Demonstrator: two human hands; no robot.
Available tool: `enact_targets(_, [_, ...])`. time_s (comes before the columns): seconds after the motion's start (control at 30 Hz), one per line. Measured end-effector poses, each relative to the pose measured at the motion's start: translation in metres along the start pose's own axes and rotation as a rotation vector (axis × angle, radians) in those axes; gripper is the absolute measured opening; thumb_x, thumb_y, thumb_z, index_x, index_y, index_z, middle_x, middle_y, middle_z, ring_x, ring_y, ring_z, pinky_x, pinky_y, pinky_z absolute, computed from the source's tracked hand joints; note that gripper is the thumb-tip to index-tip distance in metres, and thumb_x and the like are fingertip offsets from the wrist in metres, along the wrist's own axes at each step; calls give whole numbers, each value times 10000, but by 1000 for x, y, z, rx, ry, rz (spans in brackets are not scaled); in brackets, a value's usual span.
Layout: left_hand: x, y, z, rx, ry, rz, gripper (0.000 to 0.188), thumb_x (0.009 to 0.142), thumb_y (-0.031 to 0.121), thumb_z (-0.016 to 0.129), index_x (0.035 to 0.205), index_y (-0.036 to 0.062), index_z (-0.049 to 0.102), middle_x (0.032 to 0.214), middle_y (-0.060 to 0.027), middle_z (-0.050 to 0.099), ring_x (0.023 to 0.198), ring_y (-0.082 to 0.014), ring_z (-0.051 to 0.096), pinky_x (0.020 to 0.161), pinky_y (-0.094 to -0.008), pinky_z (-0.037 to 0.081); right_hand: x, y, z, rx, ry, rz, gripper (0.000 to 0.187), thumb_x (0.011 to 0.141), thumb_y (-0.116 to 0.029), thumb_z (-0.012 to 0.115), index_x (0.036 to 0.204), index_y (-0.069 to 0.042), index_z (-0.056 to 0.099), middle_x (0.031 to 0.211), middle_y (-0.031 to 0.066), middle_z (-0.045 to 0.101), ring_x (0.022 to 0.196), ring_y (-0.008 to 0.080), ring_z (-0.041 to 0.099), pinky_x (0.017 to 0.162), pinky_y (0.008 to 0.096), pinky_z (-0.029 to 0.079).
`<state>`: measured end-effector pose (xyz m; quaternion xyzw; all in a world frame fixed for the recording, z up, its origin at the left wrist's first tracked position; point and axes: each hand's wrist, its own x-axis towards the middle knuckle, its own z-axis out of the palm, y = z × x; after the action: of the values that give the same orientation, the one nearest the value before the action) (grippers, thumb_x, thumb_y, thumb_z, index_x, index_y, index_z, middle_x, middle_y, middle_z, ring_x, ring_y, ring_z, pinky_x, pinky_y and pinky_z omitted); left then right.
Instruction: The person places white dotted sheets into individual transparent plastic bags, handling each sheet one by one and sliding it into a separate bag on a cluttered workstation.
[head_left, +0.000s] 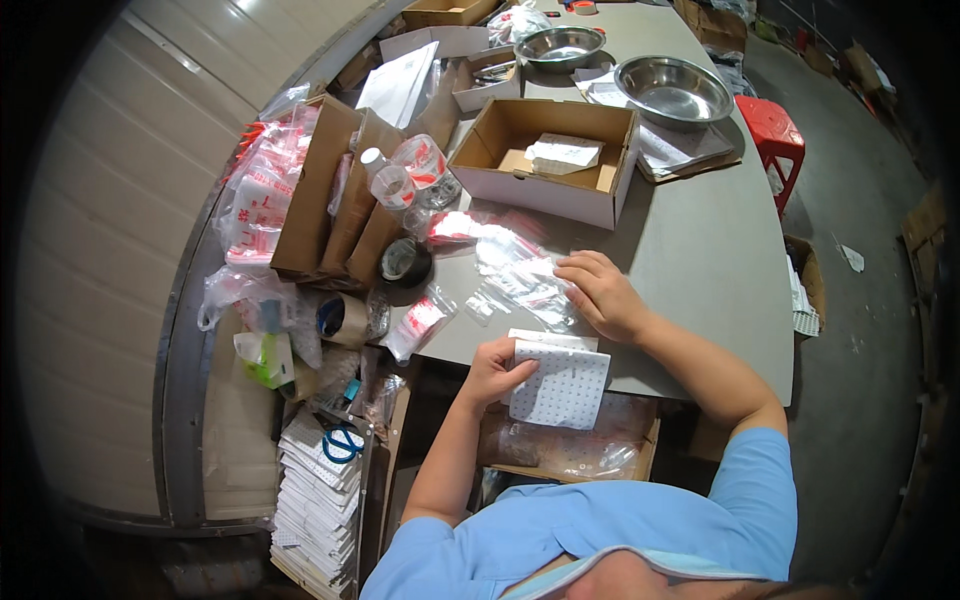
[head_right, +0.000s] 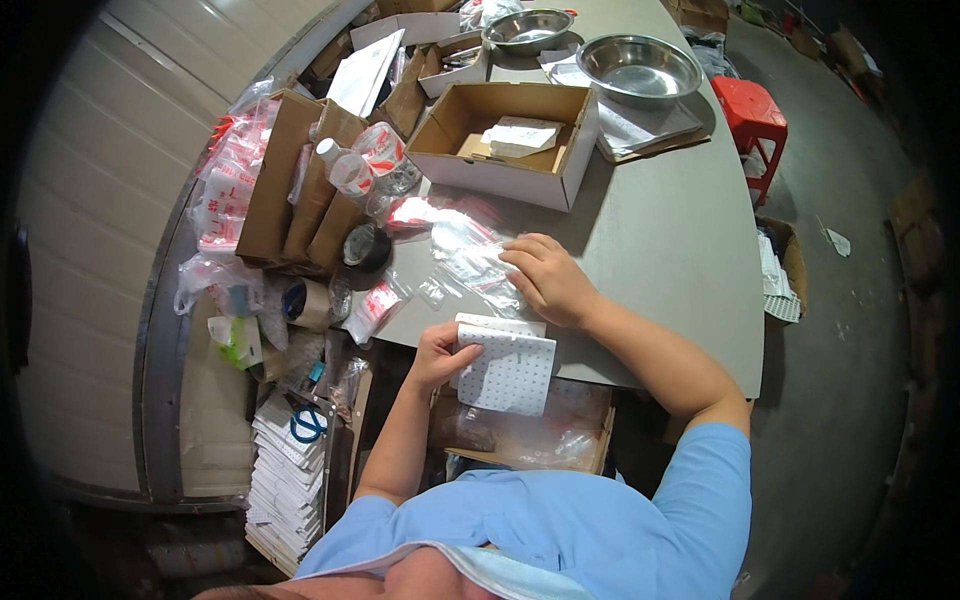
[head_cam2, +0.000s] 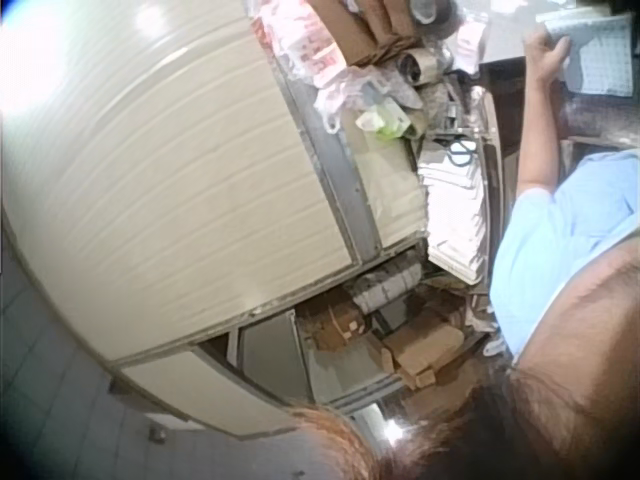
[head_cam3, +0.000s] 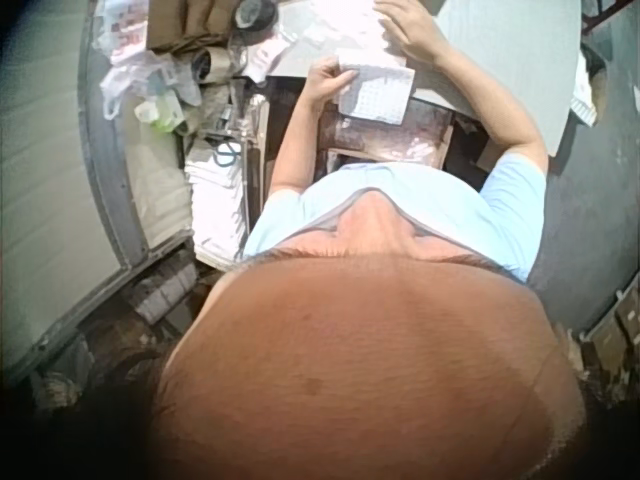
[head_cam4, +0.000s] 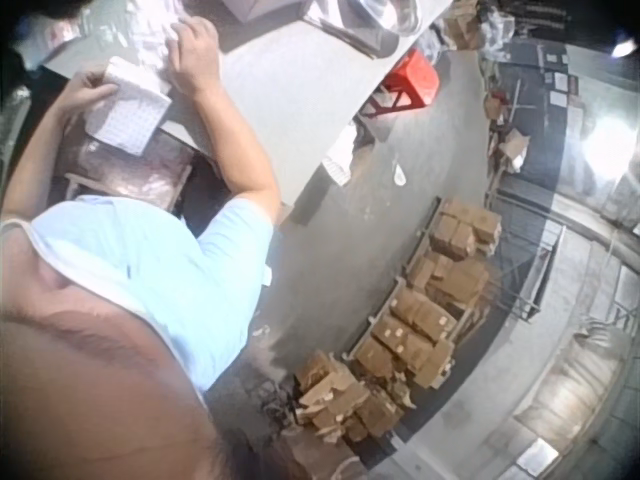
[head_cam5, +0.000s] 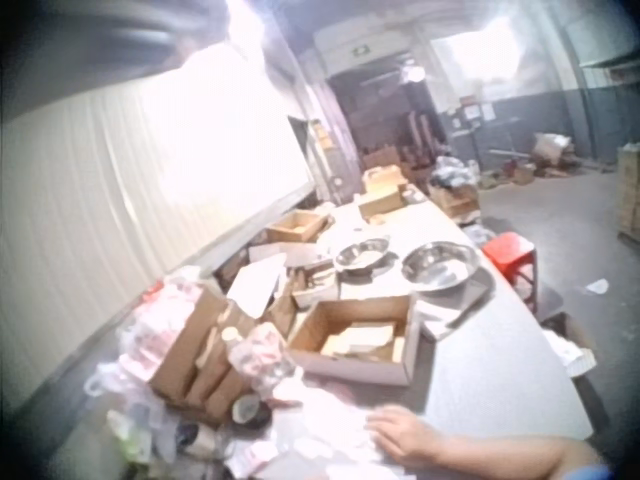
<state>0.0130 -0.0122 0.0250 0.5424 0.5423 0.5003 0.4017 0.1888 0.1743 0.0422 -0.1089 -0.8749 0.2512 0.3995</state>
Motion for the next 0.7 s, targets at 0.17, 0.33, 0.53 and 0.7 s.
enact_targets(0.17, [9, 3, 19, 199, 100, 95, 188, 820, 11, 661, 1001, -34, 682, 869, -62, 664, 751, -79, 563, 661, -228, 445, -9, -26, -7, 350, -372, 203, 145, 830, -96, 664, 958, -29, 650, 863, 143, 646, 831, 314, 627, 736, 389, 502])
enact_targets(0.33, [9, -4, 34, 347, 190, 174, 143, 785, -7, 666, 927, 5, 662, 829, -117, 664, 721, -260, 591, 669, -332, 470, -17, -41, 3, 238, -271, 87, 141, 780, -69, 688, 911, -41, 643, 870, 121, 623, 807, 309, 618, 726, 395, 509])
enact_targets(0.53, [9, -4, 37, 424, 216, 220, 240, 750, -54, 634, 979, 17, 651, 904, -127, 668, 809, -320, 604, 729, -375, 489, -19, -49, 8, 47, -205, -3, 156, 738, -36, 693, 885, -40, 643, 859, 113, 622, 795, 295, 621, 684, 384, 514])
enact_targets(0.7, [11, -5, 39, 440, 239, 253, 240, 744, -61, 628, 969, 18, 649, 910, -131, 663, 833, -330, 603, 747, -382, 493, -20, -54, 6, -26, -199, -56, 143, 742, -50, 633, 885, -48, 621, 863, 103, 614, 815, 286, 617, 695, 377, 518])
